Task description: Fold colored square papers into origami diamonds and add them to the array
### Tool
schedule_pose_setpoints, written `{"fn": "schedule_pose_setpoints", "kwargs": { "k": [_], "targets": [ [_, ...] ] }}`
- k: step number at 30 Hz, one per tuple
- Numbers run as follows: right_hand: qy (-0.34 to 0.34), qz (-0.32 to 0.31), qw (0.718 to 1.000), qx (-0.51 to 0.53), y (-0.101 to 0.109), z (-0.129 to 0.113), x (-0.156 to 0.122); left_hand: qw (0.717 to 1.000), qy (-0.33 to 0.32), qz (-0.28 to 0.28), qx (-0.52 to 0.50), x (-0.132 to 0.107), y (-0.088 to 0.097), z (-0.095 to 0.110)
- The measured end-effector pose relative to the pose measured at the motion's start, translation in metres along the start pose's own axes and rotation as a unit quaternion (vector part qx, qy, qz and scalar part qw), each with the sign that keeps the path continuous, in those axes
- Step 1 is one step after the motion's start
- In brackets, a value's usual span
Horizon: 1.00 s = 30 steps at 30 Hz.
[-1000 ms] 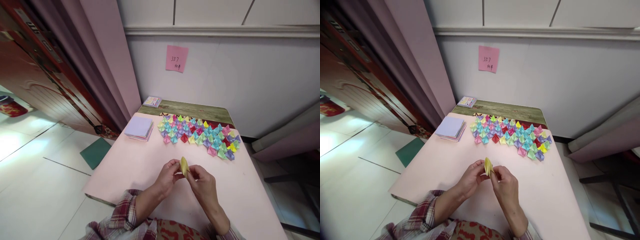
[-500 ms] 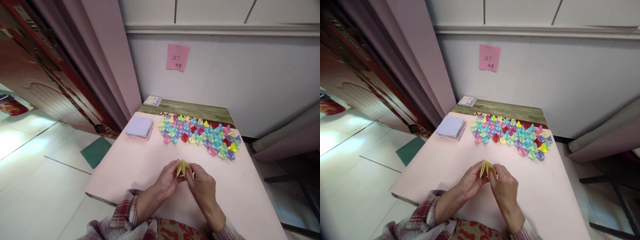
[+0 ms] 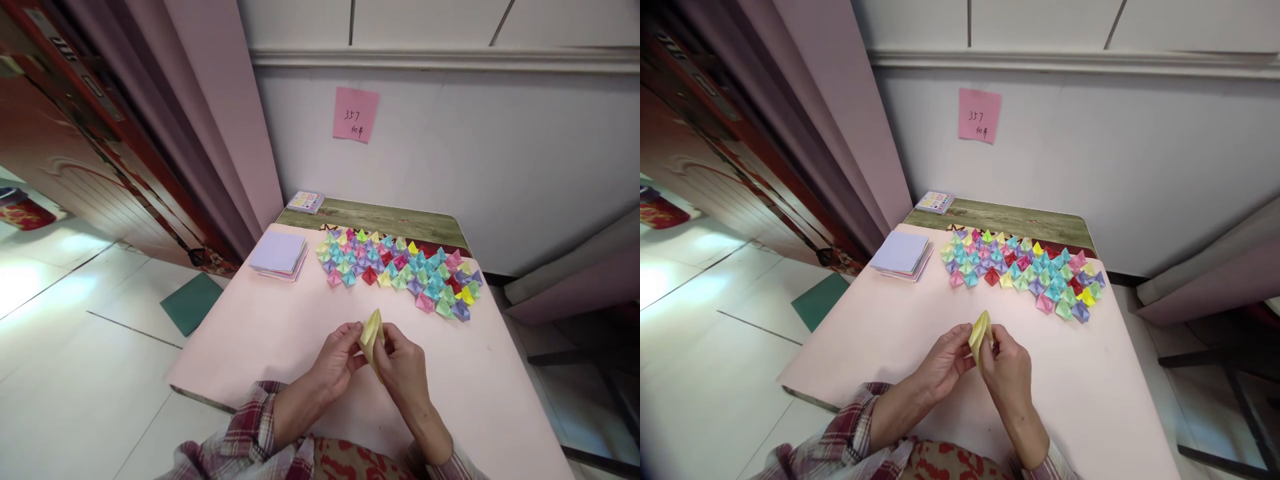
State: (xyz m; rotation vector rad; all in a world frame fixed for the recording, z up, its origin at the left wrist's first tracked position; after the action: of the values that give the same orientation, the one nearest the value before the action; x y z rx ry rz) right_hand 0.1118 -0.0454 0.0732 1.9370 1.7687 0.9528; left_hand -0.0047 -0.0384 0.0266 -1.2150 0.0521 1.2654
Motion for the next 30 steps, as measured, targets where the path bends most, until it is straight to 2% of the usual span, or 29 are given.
{"fn": "schedule_pose_setpoints", "kwargs": {
  "k": [5, 10, 13, 15, 19, 24, 27, 30],
  "targets": [
    [-0.036, -0.008, 0.994, 0.102, -0.001, 0.007, 0.002, 0.999, -0.017, 0.015, 0.049, 0.000, 0.005, -0.001],
    [-0.069, -0.034, 0.972, 0.224, -0.011, 0.020, 0.001, 0.998, -0.019, 0.021, 0.058, 0.001, 0.009, 0.002],
    [-0.089, -0.034, 0.967, 0.235, -0.011, 0.023, 0.001, 0.997, -0.016, 0.040, 0.070, 0.002, 0.013, 0.004],
    [-0.084, -0.017, 0.976, 0.198, -0.006, 0.021, 0.001, 0.996, -0.007, 0.047, 0.078, 0.002, 0.014, 0.004],
    [0.012, 0.004, 0.995, 0.100, 0.003, 0.009, 0.005, 0.994, 0.024, 0.044, 0.099, 0.002, 0.015, 0.003],
    [0.153, -0.027, 0.988, 0.010, -0.003, 0.004, 0.003, 0.991, 0.044, 0.043, 0.115, 0.003, 0.017, -0.001],
    [0.206, 0.008, 0.974, -0.098, -0.003, 0.002, -0.001, 0.993, 0.044, 0.039, 0.099, 0.004, 0.018, -0.003],
    [0.265, 0.049, 0.943, -0.197, -0.004, -0.007, -0.008, 0.995, 0.044, 0.044, 0.072, 0.004, 0.018, -0.004]
  ]
}}
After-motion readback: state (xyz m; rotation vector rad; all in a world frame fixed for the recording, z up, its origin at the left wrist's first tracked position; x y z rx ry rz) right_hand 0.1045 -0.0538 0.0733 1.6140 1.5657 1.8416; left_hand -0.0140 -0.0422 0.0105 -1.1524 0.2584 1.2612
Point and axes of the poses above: each hand's wrist, its own x-axis towards the middle knuckle, its own y-axis out of the back of the hand, z = x × y, the point moved 6 cm from there along x, towards the middle knuckle, and after that the axes turned 11 degrees about y, right-handed, at the moved point
